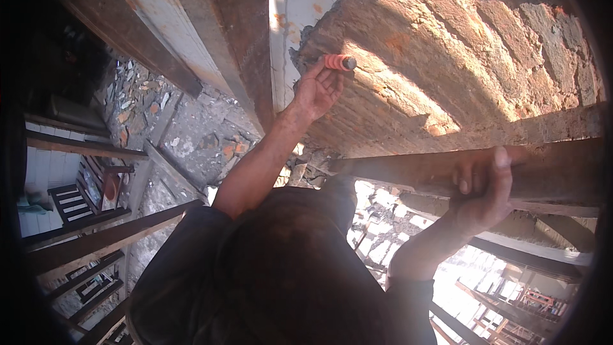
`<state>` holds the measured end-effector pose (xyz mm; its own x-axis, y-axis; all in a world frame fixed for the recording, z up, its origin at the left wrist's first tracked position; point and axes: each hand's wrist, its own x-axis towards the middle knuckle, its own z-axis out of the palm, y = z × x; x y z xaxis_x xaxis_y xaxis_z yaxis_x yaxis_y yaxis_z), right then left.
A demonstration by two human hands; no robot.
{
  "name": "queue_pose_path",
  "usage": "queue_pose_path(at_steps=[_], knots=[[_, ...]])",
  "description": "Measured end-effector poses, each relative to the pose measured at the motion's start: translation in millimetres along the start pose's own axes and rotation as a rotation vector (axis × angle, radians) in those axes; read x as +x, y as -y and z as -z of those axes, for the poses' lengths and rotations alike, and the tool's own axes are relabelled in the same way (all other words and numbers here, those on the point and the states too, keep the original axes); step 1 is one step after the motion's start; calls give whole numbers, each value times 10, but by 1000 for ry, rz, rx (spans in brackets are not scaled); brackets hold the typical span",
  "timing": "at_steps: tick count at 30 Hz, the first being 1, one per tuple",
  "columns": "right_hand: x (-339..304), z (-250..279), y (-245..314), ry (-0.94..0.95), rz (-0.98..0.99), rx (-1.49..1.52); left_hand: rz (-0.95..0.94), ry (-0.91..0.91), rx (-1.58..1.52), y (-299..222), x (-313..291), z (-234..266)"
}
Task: The person uses a hammer and chisel to remove bricks from an interior wall, occasionally clearing debris from the workspace.
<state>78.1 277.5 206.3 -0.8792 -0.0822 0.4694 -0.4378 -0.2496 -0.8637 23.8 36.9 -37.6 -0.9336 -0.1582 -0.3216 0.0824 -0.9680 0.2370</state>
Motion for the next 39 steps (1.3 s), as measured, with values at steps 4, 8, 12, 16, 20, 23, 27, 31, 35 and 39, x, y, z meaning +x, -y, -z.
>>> queue_pose_path(at_steps=[4,8,12,16,20,23,27,31,35,39], knots=[[256,-4,-220,-136,339,325,-6,-25,47,30,-66,-64],[-698,-113,-1651,226,-769,-240,-39,-29,44,32,-93,-17],[-795,78,-1628,230,-944,-218,-58,-1,56,-20,32,-133],[-652,14,-983,226,-709,-251,-55,-39,23,-22,-3,-34],[-165,-19,-214,-12,-121,-132,-13,-27,-19,-14,-1,-40],[154,73,-50,-79,137,114,7,-29,23,6,-15,-75],[-290,-104,-1239,-42,-152,73,4,-38,49,-11,-59,-45],[-699,-85,-1775,359,-926,-245,-23,-32,34,-1,-34,-22],[-633,-108,-1421,279,-817,-172,-5,-6,13,-17,74,43],[-265,-58,-646,110,-454,-113,-9,-29,14,-56,23,19]])
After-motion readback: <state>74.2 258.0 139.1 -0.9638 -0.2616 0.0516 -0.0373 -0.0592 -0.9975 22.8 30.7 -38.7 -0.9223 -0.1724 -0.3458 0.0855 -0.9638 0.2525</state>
